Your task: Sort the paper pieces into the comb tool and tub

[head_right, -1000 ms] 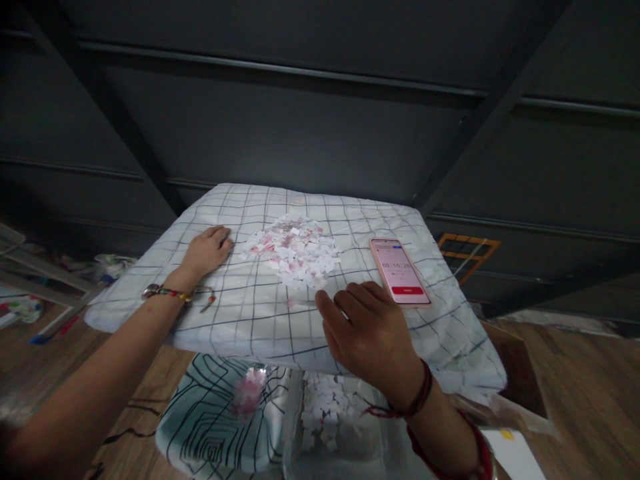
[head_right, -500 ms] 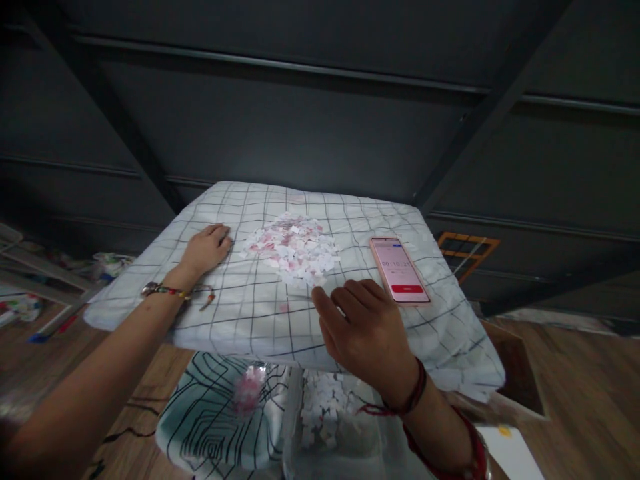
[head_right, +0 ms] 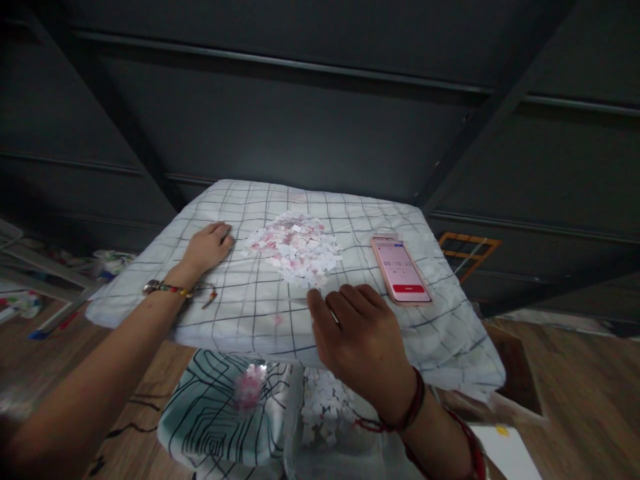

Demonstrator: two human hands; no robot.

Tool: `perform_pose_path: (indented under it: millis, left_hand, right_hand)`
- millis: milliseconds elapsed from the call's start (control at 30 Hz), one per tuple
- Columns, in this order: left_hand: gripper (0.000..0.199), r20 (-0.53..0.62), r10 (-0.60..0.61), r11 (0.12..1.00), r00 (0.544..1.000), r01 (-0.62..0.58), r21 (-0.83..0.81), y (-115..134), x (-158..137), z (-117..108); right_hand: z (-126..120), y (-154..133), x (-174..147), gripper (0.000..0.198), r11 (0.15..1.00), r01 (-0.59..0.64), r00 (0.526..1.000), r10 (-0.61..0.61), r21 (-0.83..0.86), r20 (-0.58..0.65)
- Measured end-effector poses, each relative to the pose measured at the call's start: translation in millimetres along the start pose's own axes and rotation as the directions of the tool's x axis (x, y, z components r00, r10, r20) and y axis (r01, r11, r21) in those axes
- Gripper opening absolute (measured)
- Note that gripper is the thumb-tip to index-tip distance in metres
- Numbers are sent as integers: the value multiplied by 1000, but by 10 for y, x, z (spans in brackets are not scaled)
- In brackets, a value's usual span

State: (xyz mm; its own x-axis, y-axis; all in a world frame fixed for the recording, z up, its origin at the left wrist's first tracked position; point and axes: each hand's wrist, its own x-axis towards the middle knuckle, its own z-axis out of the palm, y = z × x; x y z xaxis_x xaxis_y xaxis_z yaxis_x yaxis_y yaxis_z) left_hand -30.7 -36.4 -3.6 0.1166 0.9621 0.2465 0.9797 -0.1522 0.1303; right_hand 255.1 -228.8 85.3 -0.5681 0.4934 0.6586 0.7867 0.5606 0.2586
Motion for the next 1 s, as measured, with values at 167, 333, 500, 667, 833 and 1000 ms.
perform_pose_path:
  millis: [167, 333, 500, 667, 833, 1000]
  left_hand:
    - [49, 5, 4, 1000, 1000, -4, -5, 8, -9, -16]
    - [46, -19, 11, 1000, 1000, -11, -12, -30, 7, 26]
    - [45, -20, 18, 1000, 1000, -19, -25, -56, 19, 51]
    - [46, -3, 10, 1000, 1000, -10, -28, -41, 8, 35]
    - [47, -104, -21, 1000, 994, 19, -20, 48, -65, -40]
    - [40, -135, -41, 997, 990, 50, 66, 156, -114, -133]
  right_hand:
    - [34, -81, -16, 18, 1000, -21, 1000, 21, 11, 16]
    - [6, -296, 34, 19, 995, -13, 1000, 13, 97, 2]
    - [-64, -507, 102, 22, 983, 8, 1000, -7, 181, -8]
    - [-123, -613, 126, 24, 968, 44, 998, -32, 247, -54]
    - [-129, -457, 98, 18, 977, 40, 999, -35, 210, -23]
    - [-51, -75, 44, 18, 998, -19, 998, 22, 56, -55]
